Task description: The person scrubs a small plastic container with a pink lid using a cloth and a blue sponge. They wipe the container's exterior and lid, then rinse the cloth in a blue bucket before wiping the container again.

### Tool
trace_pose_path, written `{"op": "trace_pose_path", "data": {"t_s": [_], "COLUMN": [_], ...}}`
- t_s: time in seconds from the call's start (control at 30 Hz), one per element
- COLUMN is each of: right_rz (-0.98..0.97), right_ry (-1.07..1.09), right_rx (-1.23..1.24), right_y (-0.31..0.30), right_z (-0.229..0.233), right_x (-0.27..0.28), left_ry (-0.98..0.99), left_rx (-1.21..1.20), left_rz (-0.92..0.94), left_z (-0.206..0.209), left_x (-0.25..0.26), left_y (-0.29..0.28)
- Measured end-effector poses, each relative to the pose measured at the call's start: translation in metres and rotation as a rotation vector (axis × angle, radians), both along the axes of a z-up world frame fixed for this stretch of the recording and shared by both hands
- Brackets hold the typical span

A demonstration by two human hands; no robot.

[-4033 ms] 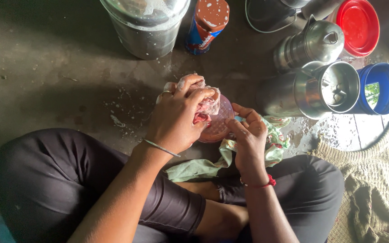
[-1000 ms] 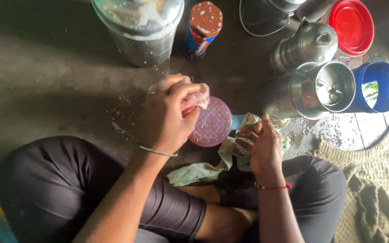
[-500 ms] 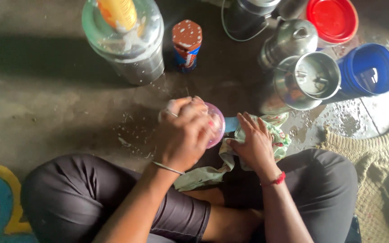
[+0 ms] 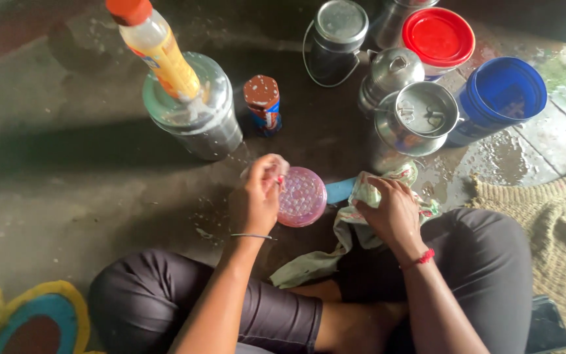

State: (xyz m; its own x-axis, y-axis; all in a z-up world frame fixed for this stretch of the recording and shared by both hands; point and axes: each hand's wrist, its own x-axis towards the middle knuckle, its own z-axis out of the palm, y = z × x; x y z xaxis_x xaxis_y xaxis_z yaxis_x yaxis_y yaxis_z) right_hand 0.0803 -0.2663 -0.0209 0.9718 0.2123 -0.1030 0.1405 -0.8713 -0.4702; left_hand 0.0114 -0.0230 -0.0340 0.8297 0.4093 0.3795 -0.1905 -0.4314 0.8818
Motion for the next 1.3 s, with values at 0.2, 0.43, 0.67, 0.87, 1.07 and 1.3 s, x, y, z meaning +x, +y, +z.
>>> {"op": "trace_pose_path", "data": {"t_s": [0.2,0.43,0.67,0.87,1.07,1.3], "right_rz": [0.058,0.241,0.409,0.604,0.676,0.610], "right_ry": [0.085,0.341,0.113,-0.043,-0.103,-0.050], "right_rx": [0.291,0.162,0.338,0.353,0.282,0.596], "right_y": [0.012,0.024,0.038,0.053,0.092,0.100], "right_z": [-0.009,-0.002,-0.002,-0.005,-0.001,-0.047], "right_x": [-0.018,-0.033,-0.036,-0.038,-0.037,-0.015], "left_ry": [-0.183,-0.160,0.004,0.091,0.429,0.037], "left_rx": [-0.665,-0.736,0.358,-0.849,-0.367,-0.151], "left_rz": [-0.039,0.018,0.028,0.068,0.300,-0.220], "left_z": [-0.017,-0.030,-0.028,-0.077,-0.080,0.004], "left_x": [0.001,-0.004,-0.019,0.010,0.007,-0.019], "left_y": [0.012,0.022,0.006,0.045,0.074,0.014]}}
